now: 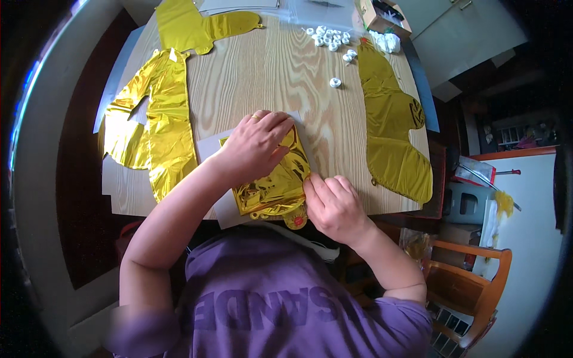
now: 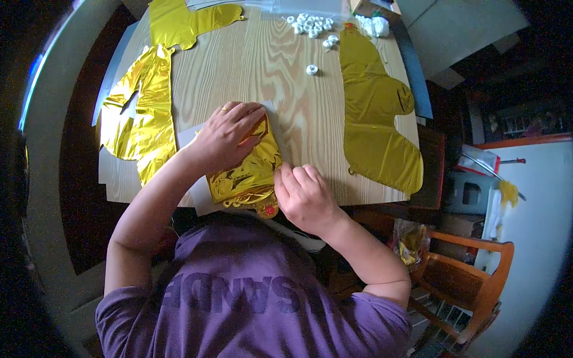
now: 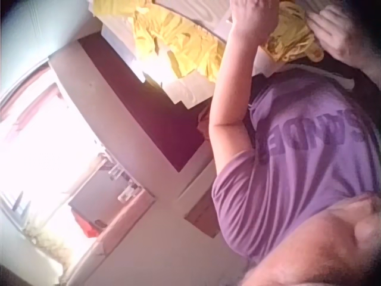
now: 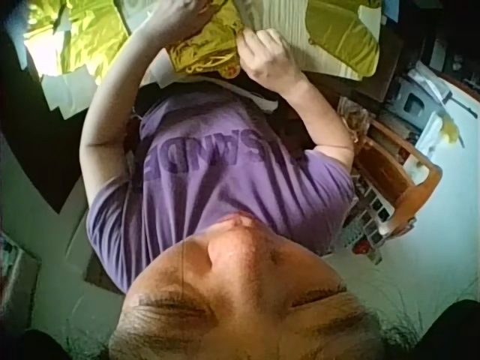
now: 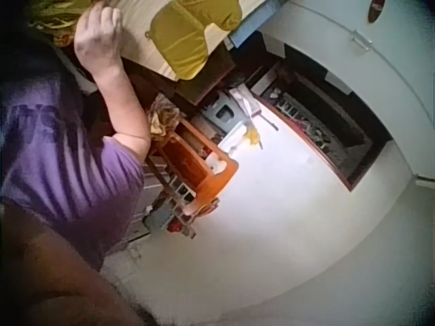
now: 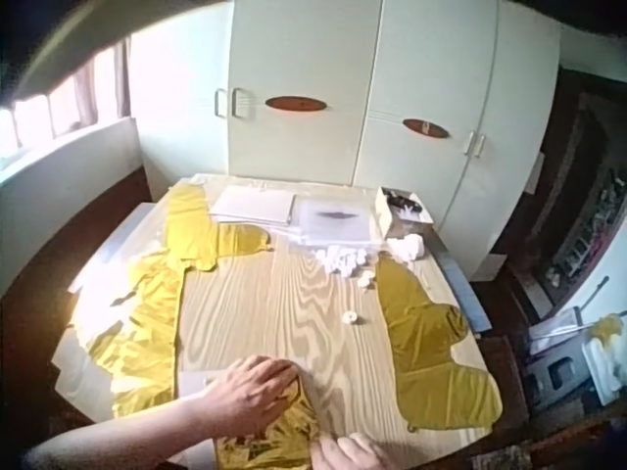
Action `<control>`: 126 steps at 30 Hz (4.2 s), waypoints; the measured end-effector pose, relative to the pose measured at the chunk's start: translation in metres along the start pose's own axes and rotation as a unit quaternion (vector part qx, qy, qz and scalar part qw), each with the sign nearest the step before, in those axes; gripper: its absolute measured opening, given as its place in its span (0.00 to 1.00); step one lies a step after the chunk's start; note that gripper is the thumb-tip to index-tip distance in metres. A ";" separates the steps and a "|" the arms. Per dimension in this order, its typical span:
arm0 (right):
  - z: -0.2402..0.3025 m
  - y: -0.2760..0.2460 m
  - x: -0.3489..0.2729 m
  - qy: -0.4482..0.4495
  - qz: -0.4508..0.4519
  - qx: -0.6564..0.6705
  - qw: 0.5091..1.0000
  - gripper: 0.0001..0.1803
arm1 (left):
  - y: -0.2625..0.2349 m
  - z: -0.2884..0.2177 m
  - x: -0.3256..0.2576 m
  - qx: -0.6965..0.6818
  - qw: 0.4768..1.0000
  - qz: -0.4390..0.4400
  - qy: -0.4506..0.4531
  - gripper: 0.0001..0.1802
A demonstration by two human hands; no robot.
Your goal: The recorder is folding gold foil letter-shaped balloons and placing them into cardboard sleeves at a table.
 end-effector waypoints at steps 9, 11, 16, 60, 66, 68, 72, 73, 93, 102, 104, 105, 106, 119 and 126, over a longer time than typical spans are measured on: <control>-0.002 -0.006 0.005 0.040 0.017 0.094 0.995 0.18 | -0.011 -0.020 -0.026 0.042 0.997 -0.052 -0.037 0.40; -0.005 -0.008 0.008 0.057 0.028 0.121 0.991 0.16 | -0.017 -0.036 -0.042 0.049 0.997 -0.029 -0.051 0.44; -0.014 -0.016 0.037 0.116 0.022 0.118 0.986 0.16 | 0.001 -0.037 -0.061 0.078 0.994 -0.006 -0.075 0.50; -0.021 0.052 0.067 0.120 0.126 0.110 0.979 0.45 | -0.001 -0.043 -0.078 0.078 0.971 -0.021 -0.224 0.51; -0.026 0.056 0.065 0.113 0.163 0.071 0.978 0.47 | 0.006 -0.062 -0.050 0.036 0.985 -0.048 -0.163 0.53; -0.024 0.058 0.067 0.122 0.156 0.077 0.977 0.48 | 0.012 -0.054 -0.051 0.052 0.980 -0.043 -0.188 0.55; -0.024 0.049 0.072 0.128 0.167 0.105 0.972 0.47 | 0.009 -0.037 -0.066 0.081 0.971 -0.022 -0.225 0.55; -0.023 0.049 0.072 0.125 0.162 0.104 0.973 0.47 | 0.012 -0.034 -0.072 0.088 0.971 -0.029 -0.222 0.55; -0.014 0.054 0.078 0.141 0.152 0.084 0.975 0.45 | -0.067 0.003 -0.095 -0.370 0.857 -0.145 -0.328 0.37; 0.001 0.057 0.086 0.147 0.138 0.113 0.973 0.44 | -0.040 0.006 -0.089 -0.032 0.975 -0.088 -0.202 0.36; -0.001 0.057 0.085 0.138 0.132 0.107 0.976 0.44 | -0.027 -0.005 -0.087 0.049 0.984 -0.044 -0.163 0.41; -0.003 0.058 0.083 0.133 0.128 0.098 0.978 0.44 | -0.017 -0.005 -0.088 0.070 0.983 -0.038 -0.163 0.43; -0.004 0.059 0.081 0.128 0.124 0.091 0.980 0.44 | -0.007 -0.003 -0.092 0.092 0.982 -0.031 -0.165 0.45; -0.005 0.065 0.077 0.124 0.105 0.080 0.984 0.45 | 0.000 0.005 -0.099 0.088 0.981 -0.010 -0.174 0.50; -0.009 0.064 0.079 0.136 0.132 0.095 0.977 0.44 | -0.060 -0.012 -0.122 0.036 0.998 0.051 -0.010 0.47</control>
Point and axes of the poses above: each hand's wrist, its own x-axis towards the middle knuckle, its own y-axis out of the palm, z = x × y, the point moved 1 cm from there along x, towards the middle knuckle, and after that the axes turned 1 degree about z, right-handed, at the moved point
